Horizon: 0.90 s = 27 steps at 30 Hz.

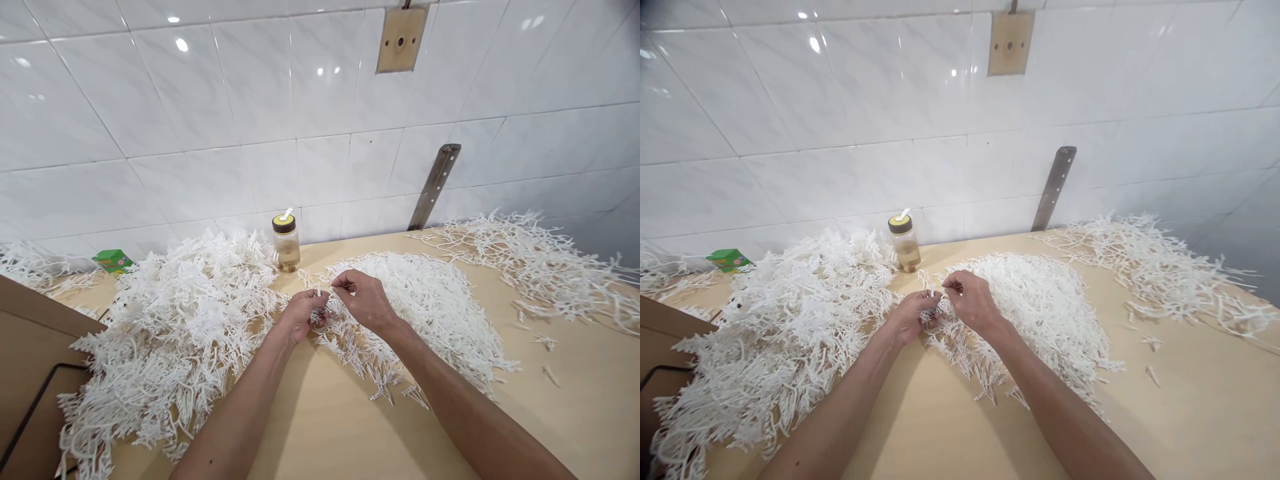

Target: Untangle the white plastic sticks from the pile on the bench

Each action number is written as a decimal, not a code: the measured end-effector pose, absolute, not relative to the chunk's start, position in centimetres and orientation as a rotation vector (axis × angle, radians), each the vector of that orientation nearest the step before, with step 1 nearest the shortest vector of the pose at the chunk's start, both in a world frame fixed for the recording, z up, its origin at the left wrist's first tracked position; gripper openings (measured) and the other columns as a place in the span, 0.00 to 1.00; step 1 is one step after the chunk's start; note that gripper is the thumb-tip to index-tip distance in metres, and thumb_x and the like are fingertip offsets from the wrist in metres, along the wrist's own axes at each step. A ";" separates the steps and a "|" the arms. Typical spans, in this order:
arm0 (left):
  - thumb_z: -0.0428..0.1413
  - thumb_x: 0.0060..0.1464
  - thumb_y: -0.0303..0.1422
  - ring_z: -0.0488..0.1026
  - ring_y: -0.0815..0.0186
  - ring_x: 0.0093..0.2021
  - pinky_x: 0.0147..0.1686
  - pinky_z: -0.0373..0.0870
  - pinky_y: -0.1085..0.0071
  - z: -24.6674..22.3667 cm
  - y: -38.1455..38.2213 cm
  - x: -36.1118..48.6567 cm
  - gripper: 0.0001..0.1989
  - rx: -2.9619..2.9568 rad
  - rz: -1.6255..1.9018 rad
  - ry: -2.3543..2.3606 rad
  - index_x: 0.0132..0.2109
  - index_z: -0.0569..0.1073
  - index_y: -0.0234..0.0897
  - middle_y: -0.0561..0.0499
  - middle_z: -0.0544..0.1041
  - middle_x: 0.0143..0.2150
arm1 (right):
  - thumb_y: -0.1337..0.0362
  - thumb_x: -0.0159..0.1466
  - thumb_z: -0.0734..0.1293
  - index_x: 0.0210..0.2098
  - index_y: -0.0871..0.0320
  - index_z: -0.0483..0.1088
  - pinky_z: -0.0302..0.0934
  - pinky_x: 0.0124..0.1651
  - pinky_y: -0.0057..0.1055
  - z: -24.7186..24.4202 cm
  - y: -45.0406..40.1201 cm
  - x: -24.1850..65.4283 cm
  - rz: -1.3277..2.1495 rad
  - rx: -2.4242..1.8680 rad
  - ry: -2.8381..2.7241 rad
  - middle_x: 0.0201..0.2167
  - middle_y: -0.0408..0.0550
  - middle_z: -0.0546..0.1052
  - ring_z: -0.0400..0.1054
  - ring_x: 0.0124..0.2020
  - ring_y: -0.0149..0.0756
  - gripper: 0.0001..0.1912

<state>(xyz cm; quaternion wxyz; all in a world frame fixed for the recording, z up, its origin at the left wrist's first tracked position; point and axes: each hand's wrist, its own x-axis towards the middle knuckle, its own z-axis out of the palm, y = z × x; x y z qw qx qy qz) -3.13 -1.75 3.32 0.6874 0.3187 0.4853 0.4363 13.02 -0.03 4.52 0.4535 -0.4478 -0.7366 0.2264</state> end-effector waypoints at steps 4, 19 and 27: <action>0.70 0.34 0.40 0.66 0.74 0.22 0.19 0.60 0.77 3.2 -1.5 -2.5 0.21 0.707 1.042 1.103 0.32 0.71 0.34 0.55 0.68 0.25 | 0.69 0.58 0.64 0.31 0.56 0.73 0.66 0.38 0.34 4.8 -0.1 13.1 0.480 -1.070 -1.853 0.30 0.46 0.76 0.69 0.32 0.36 0.06; 0.66 0.42 0.45 0.60 0.75 0.21 0.21 0.56 0.77 3.0 -1.8 -1.5 0.19 1.056 1.098 0.957 0.32 0.72 0.35 0.56 0.66 0.24 | 0.62 0.60 0.66 0.34 0.56 0.73 0.66 0.37 0.34 6.6 1.2 16.5 0.771 -1.171 -1.884 0.31 0.46 0.78 0.72 0.31 0.36 0.05; 0.65 0.43 0.48 0.57 0.76 0.18 0.19 0.52 0.77 2.4 -1.7 -2.0 0.21 1.063 0.977 0.964 0.28 0.71 0.34 0.56 0.65 0.21 | 0.63 0.61 0.65 0.39 0.55 0.76 0.67 0.35 0.32 6.1 1.1 16.5 0.966 -1.061 -1.999 0.37 0.48 0.79 0.72 0.33 0.36 0.09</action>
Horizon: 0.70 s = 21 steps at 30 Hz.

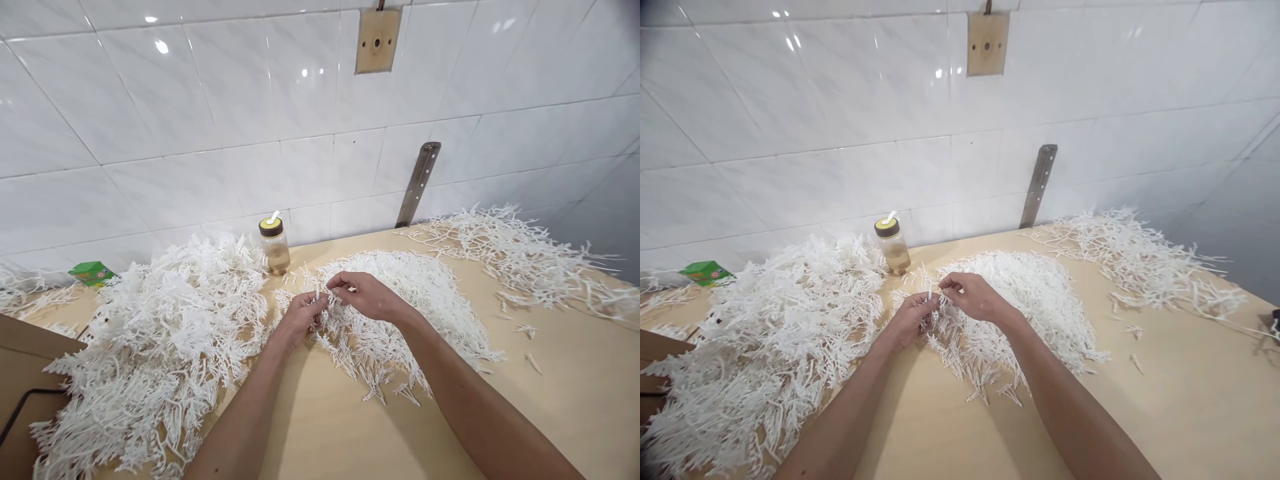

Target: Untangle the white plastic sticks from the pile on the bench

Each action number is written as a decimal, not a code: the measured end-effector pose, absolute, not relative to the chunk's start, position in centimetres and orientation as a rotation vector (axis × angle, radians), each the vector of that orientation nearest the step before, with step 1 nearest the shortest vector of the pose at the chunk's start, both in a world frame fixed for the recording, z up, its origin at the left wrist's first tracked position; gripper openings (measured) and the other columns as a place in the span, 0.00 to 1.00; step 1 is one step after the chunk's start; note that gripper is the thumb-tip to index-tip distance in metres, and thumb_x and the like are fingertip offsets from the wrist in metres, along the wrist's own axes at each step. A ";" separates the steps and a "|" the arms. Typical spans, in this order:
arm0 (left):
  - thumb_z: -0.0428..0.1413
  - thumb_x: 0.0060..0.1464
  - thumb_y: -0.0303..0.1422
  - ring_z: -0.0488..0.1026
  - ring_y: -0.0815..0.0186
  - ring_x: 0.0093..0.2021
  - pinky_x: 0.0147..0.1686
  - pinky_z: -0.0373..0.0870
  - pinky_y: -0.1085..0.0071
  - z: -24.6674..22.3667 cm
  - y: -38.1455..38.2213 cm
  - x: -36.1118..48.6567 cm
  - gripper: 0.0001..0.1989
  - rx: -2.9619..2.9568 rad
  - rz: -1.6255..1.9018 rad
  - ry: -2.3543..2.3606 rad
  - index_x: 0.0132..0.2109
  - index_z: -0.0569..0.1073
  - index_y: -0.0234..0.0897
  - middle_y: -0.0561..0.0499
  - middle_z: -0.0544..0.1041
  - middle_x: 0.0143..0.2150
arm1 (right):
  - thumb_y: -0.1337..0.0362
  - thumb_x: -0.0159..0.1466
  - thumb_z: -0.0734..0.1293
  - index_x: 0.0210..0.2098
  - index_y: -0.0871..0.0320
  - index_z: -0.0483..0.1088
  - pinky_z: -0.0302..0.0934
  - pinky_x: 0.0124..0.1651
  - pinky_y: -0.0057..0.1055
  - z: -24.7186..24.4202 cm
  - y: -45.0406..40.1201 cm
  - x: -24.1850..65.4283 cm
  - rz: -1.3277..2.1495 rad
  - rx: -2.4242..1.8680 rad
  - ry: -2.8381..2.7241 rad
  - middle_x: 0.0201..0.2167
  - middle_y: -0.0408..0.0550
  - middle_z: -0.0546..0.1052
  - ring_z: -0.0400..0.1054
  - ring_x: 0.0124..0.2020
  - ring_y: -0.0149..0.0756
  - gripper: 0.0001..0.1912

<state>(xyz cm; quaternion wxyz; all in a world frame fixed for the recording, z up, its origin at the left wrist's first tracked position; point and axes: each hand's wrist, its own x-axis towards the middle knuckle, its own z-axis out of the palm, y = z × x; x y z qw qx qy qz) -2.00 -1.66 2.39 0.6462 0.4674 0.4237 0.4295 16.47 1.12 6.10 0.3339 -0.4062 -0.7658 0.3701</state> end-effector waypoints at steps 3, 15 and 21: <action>0.66 0.43 0.47 0.57 0.76 0.18 0.18 0.52 0.77 2.1 -1.5 -2.2 0.21 1.043 0.994 0.943 0.28 0.70 0.34 0.56 0.65 0.21 | 0.64 0.59 0.66 0.36 0.57 0.76 0.65 0.32 0.30 6.0 1.1 16.5 0.965 -1.118 -2.008 0.30 0.47 0.79 0.71 0.29 0.35 0.08; 0.65 0.42 0.48 0.58 0.76 0.18 0.19 0.52 0.76 1.8 -1.5 -2.0 0.21 1.079 0.964 0.948 0.27 0.70 0.34 0.56 0.66 0.21 | 0.60 0.60 0.65 0.30 0.57 0.74 0.61 0.30 0.29 6.1 0.9 16.3 0.928 -1.155 -2.069 0.26 0.45 0.77 0.69 0.26 0.34 0.09; 0.64 0.44 0.47 0.58 0.76 0.17 0.18 0.51 0.76 1.4 -1.3 -1.9 0.20 1.063 0.989 0.956 0.27 0.70 0.34 0.56 0.66 0.21 | 0.62 0.60 0.63 0.26 0.57 0.71 0.60 0.28 0.28 6.1 0.9 16.5 0.899 -1.210 -2.076 0.21 0.43 0.76 0.69 0.24 0.33 0.08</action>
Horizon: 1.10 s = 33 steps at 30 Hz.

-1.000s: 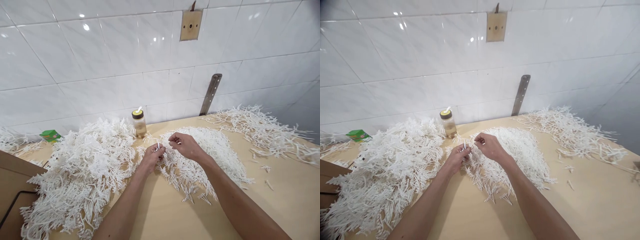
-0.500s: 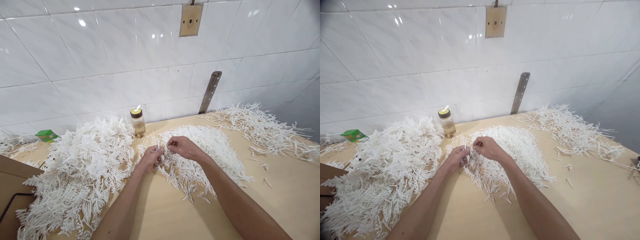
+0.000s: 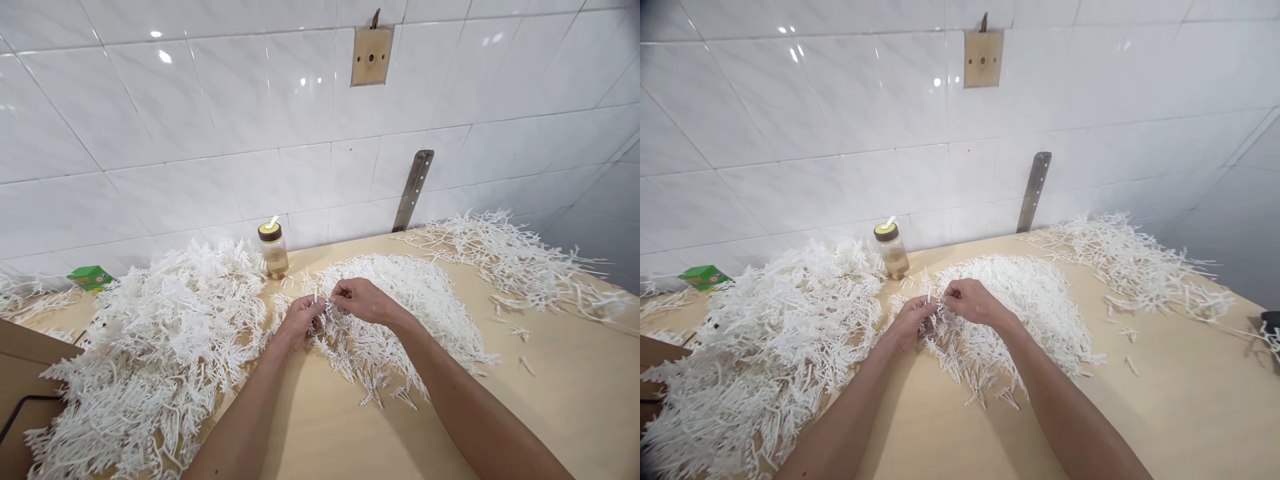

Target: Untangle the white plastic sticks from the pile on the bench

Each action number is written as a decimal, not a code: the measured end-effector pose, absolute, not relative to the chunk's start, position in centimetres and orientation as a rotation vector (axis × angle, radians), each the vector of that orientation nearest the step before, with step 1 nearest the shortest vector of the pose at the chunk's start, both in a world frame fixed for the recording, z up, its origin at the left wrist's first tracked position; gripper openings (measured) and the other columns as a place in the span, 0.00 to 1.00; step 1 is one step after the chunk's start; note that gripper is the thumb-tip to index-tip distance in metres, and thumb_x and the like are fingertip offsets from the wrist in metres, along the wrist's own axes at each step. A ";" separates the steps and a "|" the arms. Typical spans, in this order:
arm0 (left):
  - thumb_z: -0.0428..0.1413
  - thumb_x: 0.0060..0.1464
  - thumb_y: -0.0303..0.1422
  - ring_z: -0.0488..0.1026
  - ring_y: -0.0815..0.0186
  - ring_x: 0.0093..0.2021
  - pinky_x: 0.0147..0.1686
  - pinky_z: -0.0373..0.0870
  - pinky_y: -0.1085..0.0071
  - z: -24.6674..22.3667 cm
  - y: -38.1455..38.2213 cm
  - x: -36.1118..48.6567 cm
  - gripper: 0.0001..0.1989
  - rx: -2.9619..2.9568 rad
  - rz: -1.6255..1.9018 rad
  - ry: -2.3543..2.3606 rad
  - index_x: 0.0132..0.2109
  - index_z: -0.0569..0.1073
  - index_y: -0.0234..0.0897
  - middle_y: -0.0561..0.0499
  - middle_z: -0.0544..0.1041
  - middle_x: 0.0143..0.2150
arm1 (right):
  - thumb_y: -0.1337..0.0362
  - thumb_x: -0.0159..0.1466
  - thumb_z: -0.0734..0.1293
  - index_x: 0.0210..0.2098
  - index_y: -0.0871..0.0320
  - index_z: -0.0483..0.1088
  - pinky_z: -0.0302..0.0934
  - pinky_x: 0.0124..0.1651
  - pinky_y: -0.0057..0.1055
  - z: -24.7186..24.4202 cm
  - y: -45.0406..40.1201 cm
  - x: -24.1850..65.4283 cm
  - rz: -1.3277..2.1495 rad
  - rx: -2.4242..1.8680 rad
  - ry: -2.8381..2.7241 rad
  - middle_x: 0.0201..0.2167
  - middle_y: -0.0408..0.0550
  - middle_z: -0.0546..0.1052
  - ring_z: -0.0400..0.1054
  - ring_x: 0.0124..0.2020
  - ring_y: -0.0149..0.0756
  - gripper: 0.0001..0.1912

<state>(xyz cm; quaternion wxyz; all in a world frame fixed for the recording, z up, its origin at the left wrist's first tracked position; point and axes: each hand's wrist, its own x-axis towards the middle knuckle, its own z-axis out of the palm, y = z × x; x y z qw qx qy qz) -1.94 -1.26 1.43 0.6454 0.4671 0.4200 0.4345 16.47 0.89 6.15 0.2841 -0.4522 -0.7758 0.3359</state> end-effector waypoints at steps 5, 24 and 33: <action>0.64 0.45 0.47 0.57 0.76 0.17 0.18 0.50 0.76 1.1 -1.1 -2.0 0.20 1.062 0.985 0.957 0.27 0.69 0.35 0.57 0.65 0.20 | 0.65 0.57 0.65 0.30 0.57 0.73 0.61 0.28 0.28 5.8 1.1 16.6 0.980 -1.157 -2.017 0.24 0.44 0.77 0.70 0.25 0.33 0.05; 0.63 0.45 0.49 0.51 0.78 0.15 0.17 0.46 0.77 1.3 -1.3 -1.5 0.22 1.094 0.952 1.034 0.27 0.66 0.35 0.60 0.60 0.17 | 0.65 0.57 0.65 0.30 0.58 0.75 0.59 0.28 0.27 6.8 0.6 16.6 1.011 -1.282 -2.116 0.23 0.44 0.76 0.67 0.24 0.31 0.07; 0.64 0.44 0.47 0.51 0.77 0.15 0.17 0.47 0.77 1.8 -1.5 -2.0 0.20 1.130 0.916 1.026 0.28 0.71 0.34 0.60 0.60 0.15 | 0.66 0.58 0.65 0.26 0.57 0.75 0.60 0.32 0.29 7.2 0.6 16.5 0.855 -1.311 -2.181 0.26 0.45 0.78 0.69 0.27 0.33 0.07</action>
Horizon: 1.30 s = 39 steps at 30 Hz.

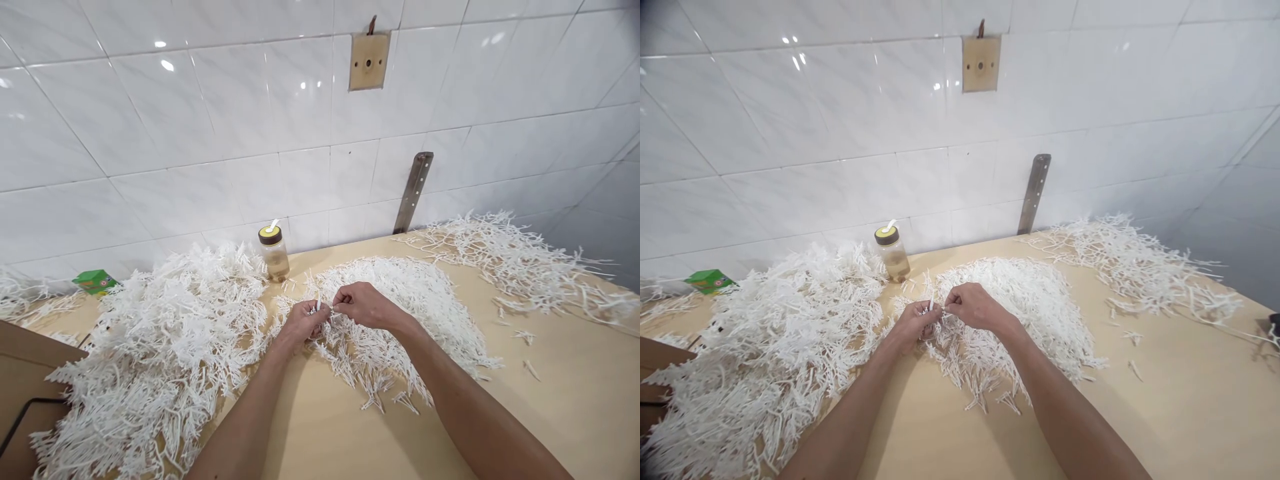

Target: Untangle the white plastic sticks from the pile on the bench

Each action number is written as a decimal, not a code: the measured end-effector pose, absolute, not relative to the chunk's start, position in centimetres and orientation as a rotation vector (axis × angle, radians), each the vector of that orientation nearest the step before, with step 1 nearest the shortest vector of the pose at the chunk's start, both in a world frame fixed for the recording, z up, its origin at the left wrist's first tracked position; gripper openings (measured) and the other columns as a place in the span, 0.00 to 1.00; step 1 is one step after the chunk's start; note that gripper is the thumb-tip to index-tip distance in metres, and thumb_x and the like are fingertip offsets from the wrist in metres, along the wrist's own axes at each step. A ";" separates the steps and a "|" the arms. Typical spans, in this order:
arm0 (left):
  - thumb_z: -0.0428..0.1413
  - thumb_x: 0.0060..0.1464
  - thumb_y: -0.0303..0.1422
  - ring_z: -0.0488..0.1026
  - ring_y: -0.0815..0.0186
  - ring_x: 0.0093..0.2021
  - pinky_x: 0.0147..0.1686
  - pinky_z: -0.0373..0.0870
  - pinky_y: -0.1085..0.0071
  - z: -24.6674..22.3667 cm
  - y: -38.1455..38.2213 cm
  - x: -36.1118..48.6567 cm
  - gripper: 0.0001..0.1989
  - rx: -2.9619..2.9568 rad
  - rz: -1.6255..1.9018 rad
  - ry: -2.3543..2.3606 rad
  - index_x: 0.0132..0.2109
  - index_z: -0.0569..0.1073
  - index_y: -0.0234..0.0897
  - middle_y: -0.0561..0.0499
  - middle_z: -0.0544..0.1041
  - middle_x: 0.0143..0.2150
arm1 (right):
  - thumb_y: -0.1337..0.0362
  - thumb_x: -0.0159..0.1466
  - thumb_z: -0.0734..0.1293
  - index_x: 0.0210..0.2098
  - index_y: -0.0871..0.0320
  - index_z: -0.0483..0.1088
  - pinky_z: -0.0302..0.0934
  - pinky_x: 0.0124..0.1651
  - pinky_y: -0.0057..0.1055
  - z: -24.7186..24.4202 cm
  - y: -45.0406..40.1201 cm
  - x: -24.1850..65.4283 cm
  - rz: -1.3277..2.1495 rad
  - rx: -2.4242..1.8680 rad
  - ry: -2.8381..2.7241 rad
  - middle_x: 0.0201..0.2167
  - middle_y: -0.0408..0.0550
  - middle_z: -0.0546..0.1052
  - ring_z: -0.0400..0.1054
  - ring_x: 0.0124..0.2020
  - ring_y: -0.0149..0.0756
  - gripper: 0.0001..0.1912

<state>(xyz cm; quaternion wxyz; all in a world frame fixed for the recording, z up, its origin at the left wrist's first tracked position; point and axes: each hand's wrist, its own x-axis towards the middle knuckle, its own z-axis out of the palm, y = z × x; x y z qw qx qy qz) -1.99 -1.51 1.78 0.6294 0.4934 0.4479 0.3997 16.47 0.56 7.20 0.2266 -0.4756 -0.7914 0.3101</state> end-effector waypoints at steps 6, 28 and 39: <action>0.64 0.45 0.49 0.51 0.77 0.14 0.17 0.46 0.77 2.1 -1.7 -1.8 0.21 1.142 0.908 1.077 0.27 0.70 0.35 0.61 0.58 0.14 | 0.64 0.59 0.65 0.28 0.57 0.76 0.59 0.34 0.30 7.2 0.6 16.5 0.784 -1.286 -2.224 0.27 0.45 0.79 0.70 0.29 0.34 0.08; 0.64 0.44 0.50 0.55 0.77 0.15 0.17 0.49 0.77 2.1 -1.9 -2.1 0.22 1.142 0.907 0.996 0.28 0.70 0.34 0.58 0.63 0.18 | 0.54 0.62 0.65 0.33 0.61 0.72 0.61 0.27 0.27 5.3 1.5 17.0 1.362 -1.102 -2.080 0.23 0.44 0.72 0.67 0.24 0.31 0.15; 0.64 0.44 0.49 0.57 0.77 0.17 0.16 0.50 0.78 2.1 -1.8 -1.9 0.22 1.060 0.982 0.935 0.28 0.70 0.33 0.55 0.66 0.21 | 0.55 0.64 0.63 0.32 0.59 0.69 0.56 0.26 0.27 6.1 0.8 16.3 1.110 -1.192 -2.070 0.22 0.42 0.71 0.63 0.22 0.29 0.13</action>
